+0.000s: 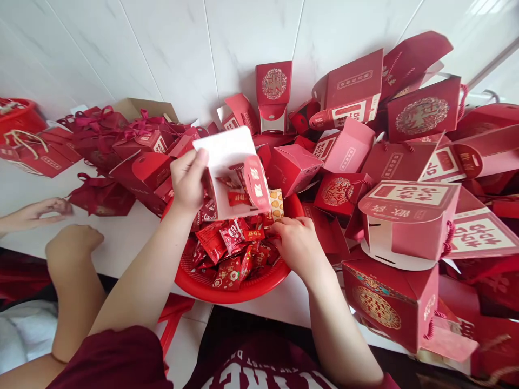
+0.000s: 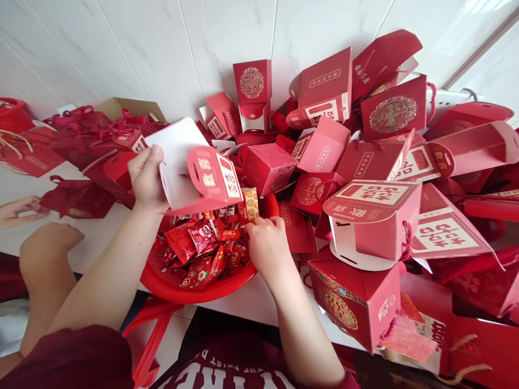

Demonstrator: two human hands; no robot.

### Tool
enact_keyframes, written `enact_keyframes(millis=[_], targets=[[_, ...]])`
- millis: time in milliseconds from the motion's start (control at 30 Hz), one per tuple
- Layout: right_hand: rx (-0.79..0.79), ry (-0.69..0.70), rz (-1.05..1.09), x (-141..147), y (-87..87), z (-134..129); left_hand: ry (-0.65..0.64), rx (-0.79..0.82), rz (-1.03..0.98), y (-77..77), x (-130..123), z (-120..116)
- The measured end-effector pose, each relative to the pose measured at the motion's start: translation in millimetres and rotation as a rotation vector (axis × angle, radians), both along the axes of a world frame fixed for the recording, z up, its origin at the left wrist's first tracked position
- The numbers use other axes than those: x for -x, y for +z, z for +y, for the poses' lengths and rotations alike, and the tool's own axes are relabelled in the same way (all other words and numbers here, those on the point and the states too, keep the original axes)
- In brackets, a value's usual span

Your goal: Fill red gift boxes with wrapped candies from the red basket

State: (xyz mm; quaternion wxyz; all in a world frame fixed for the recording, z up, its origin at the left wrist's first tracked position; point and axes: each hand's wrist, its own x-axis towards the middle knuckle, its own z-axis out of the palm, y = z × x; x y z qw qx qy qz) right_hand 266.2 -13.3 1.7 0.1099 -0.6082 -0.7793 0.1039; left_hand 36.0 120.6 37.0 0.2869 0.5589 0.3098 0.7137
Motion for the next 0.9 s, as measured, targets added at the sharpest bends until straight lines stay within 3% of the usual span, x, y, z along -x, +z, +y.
enact_keyframes(millis=[100, 233, 367, 533, 633, 767, 900], targets=[[0.035, -0.016, -0.090, 4, -2.8, 2, -0.062, -0.058, 0.314, -1.3, -1, -13], [0.087, 0.005, -0.142, 6, -2.3, 7, -0.229, -0.039, 0.557, 5.8, -7, -28], [0.107, -0.001, -0.154, 7, -3.8, 10, -0.319, -0.046, 0.649, 11.2, -11, -33], [0.063, 0.004, -0.136, 7, -4.5, 8, -0.292, -0.018, 0.650, 10.0, -12, -32], [-0.030, -0.046, -0.066, 3, -0.4, 1, -0.271, 0.048, 0.672, 6.8, -12, -29], [-0.186, -0.180, 0.203, -8, 12.4, -13, -0.237, 0.124, 0.700, 2.0, -13, -25], [-0.564, -0.168, 0.573, -14, 36.0, -29, -0.261, 0.192, 0.696, -3.0, -17, -21]])
